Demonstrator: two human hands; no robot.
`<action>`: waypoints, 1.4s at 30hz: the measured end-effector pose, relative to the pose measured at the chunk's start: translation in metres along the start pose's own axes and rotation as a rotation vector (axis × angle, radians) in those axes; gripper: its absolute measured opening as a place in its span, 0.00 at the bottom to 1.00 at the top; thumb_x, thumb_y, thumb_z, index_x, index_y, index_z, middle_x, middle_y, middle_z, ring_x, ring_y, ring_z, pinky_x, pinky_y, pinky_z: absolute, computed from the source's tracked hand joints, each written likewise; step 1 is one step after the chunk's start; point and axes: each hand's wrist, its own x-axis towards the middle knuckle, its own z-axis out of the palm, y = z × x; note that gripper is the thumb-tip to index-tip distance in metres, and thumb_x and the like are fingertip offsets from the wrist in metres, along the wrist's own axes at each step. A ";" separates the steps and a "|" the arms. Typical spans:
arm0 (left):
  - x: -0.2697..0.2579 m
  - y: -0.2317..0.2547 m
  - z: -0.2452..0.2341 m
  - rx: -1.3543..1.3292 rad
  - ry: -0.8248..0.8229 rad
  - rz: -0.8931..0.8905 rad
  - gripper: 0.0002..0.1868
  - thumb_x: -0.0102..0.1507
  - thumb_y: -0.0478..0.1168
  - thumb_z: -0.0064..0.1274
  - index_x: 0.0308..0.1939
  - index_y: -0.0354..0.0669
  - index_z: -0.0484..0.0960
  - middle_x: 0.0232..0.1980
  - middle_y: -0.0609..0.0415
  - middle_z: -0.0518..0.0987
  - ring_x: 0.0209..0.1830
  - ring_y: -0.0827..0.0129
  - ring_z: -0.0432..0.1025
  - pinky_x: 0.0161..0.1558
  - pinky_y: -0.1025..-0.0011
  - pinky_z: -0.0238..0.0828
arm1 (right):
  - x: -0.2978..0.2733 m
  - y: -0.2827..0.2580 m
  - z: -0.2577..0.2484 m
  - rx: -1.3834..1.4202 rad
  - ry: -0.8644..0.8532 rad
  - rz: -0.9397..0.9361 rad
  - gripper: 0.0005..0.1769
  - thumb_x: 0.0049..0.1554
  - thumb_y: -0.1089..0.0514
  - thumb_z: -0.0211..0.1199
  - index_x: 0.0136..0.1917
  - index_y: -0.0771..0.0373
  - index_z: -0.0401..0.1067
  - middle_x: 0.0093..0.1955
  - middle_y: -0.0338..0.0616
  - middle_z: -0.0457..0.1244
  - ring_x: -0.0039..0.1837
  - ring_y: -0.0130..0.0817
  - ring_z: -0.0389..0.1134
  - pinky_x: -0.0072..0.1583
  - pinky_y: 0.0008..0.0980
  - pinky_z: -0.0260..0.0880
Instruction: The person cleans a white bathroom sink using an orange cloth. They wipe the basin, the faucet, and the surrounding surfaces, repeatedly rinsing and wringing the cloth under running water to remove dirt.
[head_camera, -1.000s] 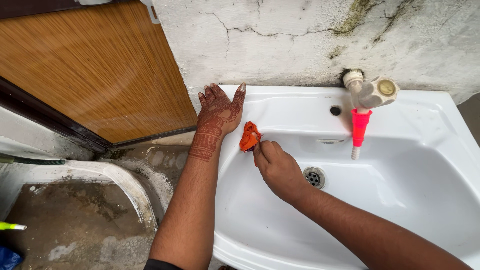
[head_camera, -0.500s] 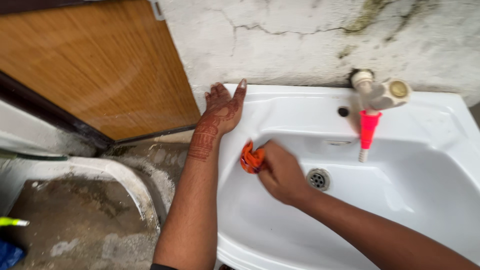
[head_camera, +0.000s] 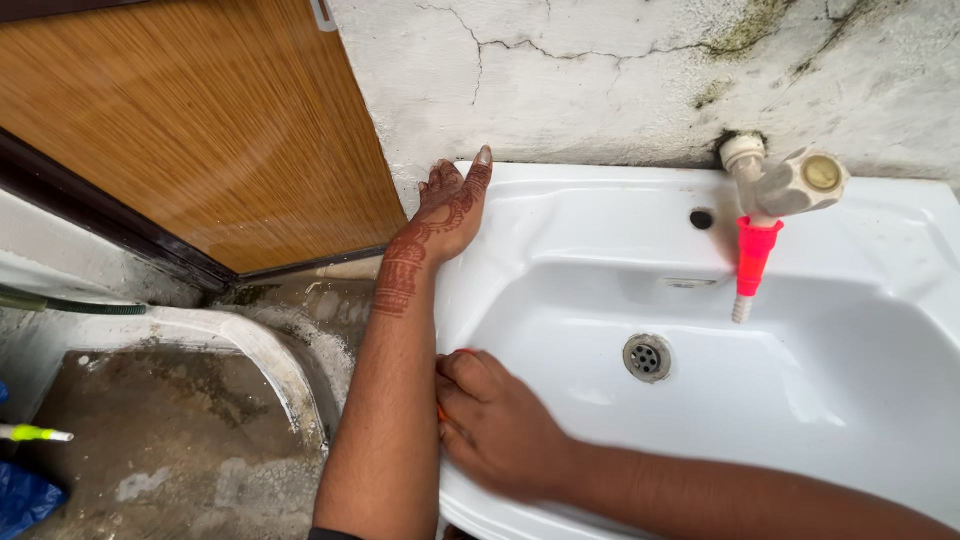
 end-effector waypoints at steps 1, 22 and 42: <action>-0.001 -0.002 -0.002 -0.011 -0.016 -0.008 0.55 0.63 0.77 0.10 0.80 0.41 0.34 0.85 0.47 0.32 0.85 0.51 0.27 0.80 0.54 0.29 | 0.000 0.010 -0.002 -0.008 -0.021 -0.078 0.17 0.53 0.62 0.62 0.56 0.70 0.74 0.56 0.51 0.63 0.59 0.47 0.64 0.62 0.44 0.67; 0.006 0.003 0.013 0.119 0.066 0.007 0.56 0.65 0.76 0.12 0.80 0.34 0.32 0.84 0.38 0.32 0.84 0.47 0.25 0.80 0.54 0.28 | -0.047 0.064 0.007 1.026 -0.590 0.538 0.09 0.59 0.75 0.59 0.47 0.65 0.63 0.55 0.43 0.54 0.53 0.32 0.64 0.55 0.34 0.75; 0.016 -0.004 0.021 0.188 0.094 0.064 0.58 0.65 0.77 0.11 0.78 0.28 0.29 0.83 0.32 0.33 0.84 0.42 0.25 0.80 0.55 0.27 | -0.062 0.073 0.002 1.015 -0.662 0.696 0.11 0.59 0.76 0.55 0.51 0.64 0.66 0.53 0.42 0.62 0.51 0.30 0.67 0.52 0.33 0.74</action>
